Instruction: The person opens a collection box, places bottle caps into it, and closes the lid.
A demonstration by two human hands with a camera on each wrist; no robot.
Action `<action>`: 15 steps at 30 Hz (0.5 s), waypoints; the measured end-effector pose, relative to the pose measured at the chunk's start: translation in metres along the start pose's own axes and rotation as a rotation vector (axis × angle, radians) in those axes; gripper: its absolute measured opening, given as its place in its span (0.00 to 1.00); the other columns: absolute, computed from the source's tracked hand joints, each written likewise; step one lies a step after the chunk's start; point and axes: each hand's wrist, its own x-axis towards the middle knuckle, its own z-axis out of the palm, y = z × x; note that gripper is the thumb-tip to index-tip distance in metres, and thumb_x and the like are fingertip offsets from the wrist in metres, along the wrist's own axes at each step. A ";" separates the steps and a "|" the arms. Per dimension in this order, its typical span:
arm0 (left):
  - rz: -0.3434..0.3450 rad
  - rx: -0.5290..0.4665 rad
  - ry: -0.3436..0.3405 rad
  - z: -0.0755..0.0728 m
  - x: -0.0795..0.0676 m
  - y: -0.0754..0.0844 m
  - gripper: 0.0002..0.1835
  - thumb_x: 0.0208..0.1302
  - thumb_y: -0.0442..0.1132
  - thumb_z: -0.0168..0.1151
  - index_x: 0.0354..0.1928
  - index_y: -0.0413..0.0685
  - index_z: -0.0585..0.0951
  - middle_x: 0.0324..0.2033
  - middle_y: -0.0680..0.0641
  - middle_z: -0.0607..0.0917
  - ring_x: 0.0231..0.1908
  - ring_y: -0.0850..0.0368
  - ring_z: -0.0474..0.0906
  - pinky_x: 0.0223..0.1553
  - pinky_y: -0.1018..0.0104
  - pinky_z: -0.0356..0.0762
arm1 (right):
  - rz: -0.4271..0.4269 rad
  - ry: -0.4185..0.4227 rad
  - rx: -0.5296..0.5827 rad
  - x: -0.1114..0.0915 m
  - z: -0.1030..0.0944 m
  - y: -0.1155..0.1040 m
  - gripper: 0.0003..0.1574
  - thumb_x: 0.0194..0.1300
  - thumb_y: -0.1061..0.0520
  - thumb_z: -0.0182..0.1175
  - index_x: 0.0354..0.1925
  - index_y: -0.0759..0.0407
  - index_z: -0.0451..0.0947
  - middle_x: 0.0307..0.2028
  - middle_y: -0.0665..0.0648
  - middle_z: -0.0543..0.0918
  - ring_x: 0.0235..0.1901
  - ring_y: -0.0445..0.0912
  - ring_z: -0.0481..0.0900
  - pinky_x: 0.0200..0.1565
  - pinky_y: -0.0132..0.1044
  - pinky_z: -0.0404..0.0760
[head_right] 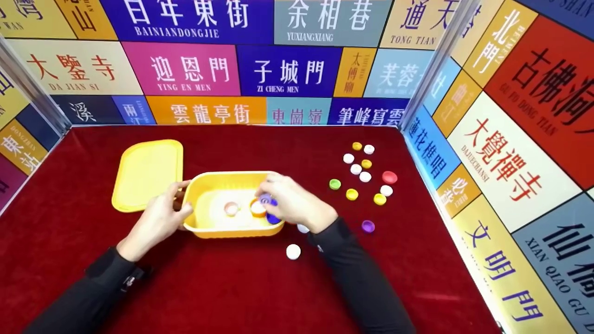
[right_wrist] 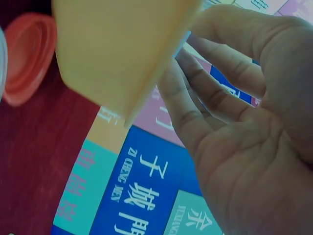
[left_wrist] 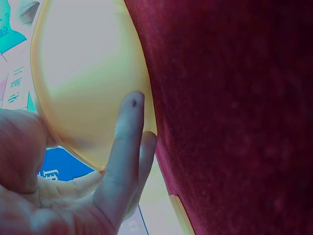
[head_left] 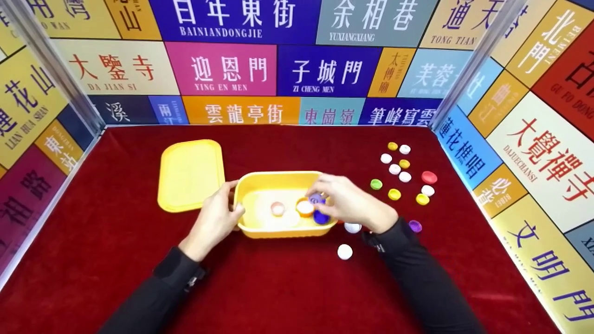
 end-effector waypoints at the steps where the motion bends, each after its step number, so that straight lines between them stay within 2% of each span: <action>1: -0.001 0.000 0.000 0.000 0.000 0.000 0.36 0.80 0.31 0.61 0.87 0.43 0.70 0.65 0.33 0.90 0.47 0.45 0.91 0.33 0.61 0.94 | -0.006 -0.012 0.006 0.001 0.002 -0.001 0.16 0.76 0.60 0.79 0.59 0.62 0.93 0.52 0.61 0.91 0.49 0.56 0.89 0.54 0.49 0.90; 8: -0.003 -0.005 -0.004 0.001 -0.001 -0.002 0.36 0.80 0.31 0.61 0.87 0.42 0.70 0.66 0.32 0.89 0.47 0.45 0.91 0.33 0.60 0.95 | -0.045 -0.089 0.036 0.003 0.012 -0.007 0.15 0.77 0.60 0.78 0.58 0.61 0.95 0.50 0.61 0.92 0.49 0.54 0.91 0.55 0.49 0.93; 15: 0.006 -0.003 0.003 0.000 0.000 0.000 0.36 0.79 0.31 0.61 0.87 0.42 0.70 0.66 0.32 0.89 0.48 0.44 0.91 0.32 0.61 0.94 | -0.039 -0.116 0.042 0.004 0.011 -0.009 0.15 0.77 0.61 0.77 0.58 0.62 0.95 0.51 0.61 0.93 0.51 0.54 0.92 0.58 0.49 0.92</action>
